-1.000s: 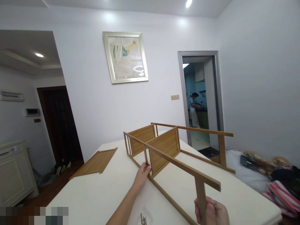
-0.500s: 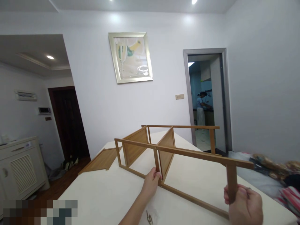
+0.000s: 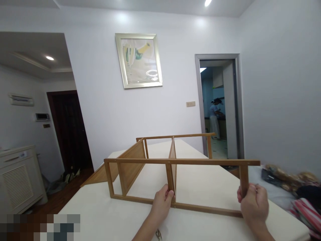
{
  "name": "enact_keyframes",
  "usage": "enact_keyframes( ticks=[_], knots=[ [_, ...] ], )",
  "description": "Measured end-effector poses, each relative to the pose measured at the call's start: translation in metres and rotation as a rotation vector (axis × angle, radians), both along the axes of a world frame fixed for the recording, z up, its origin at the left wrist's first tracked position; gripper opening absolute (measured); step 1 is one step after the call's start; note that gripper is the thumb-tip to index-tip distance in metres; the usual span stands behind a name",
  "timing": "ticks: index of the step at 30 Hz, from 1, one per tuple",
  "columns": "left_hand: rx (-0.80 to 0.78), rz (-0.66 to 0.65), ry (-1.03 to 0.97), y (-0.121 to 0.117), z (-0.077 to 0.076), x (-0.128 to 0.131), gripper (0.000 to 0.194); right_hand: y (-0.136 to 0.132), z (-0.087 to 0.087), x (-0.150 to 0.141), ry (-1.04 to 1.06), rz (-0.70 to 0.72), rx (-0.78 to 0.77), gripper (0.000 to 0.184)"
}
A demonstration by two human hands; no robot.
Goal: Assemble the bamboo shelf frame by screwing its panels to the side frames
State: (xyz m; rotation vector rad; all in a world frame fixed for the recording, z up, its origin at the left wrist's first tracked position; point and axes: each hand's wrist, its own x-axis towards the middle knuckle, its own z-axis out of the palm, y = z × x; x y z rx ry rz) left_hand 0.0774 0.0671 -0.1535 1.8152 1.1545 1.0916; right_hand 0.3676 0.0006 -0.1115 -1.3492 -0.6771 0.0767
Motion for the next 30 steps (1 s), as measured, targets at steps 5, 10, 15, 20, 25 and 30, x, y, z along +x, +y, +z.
enact_keyframes(
  ticks=[5, 10, 15, 20, 25, 30],
  knots=[
    [0.003, 0.002, 0.022, -0.008, 0.001, 0.006, 0.021, 0.012, 0.001, 0.01, -0.027, -0.008, -0.011, 0.022],
    [0.014, 0.0, 0.076, -0.016, 0.004, 0.007, 0.019, 0.026, -0.005, 0.017, -0.007, 0.029, -0.008, 0.024],
    [0.06, -0.006, 0.121, -0.02, 0.008, 0.005, 0.018, 0.031, -0.01, 0.025, -0.067, -0.031, -0.072, 0.025],
    [0.064, -0.006, 0.12, -0.022, 0.008, 0.004, 0.019, 0.013, -0.019, 0.017, -0.376, -0.281, 0.081, 0.031],
    [0.125, 0.004, 0.202, -0.021, 0.006, 0.001, 0.03, -0.016, -0.045, -0.048, -0.72, 0.17, 0.118, 0.021],
    [0.251, 0.028, 0.344, -0.019, 0.009, -0.004, 0.037, -0.02, -0.05, -0.111, -0.921, 0.599, -0.074, 0.028]
  ],
)
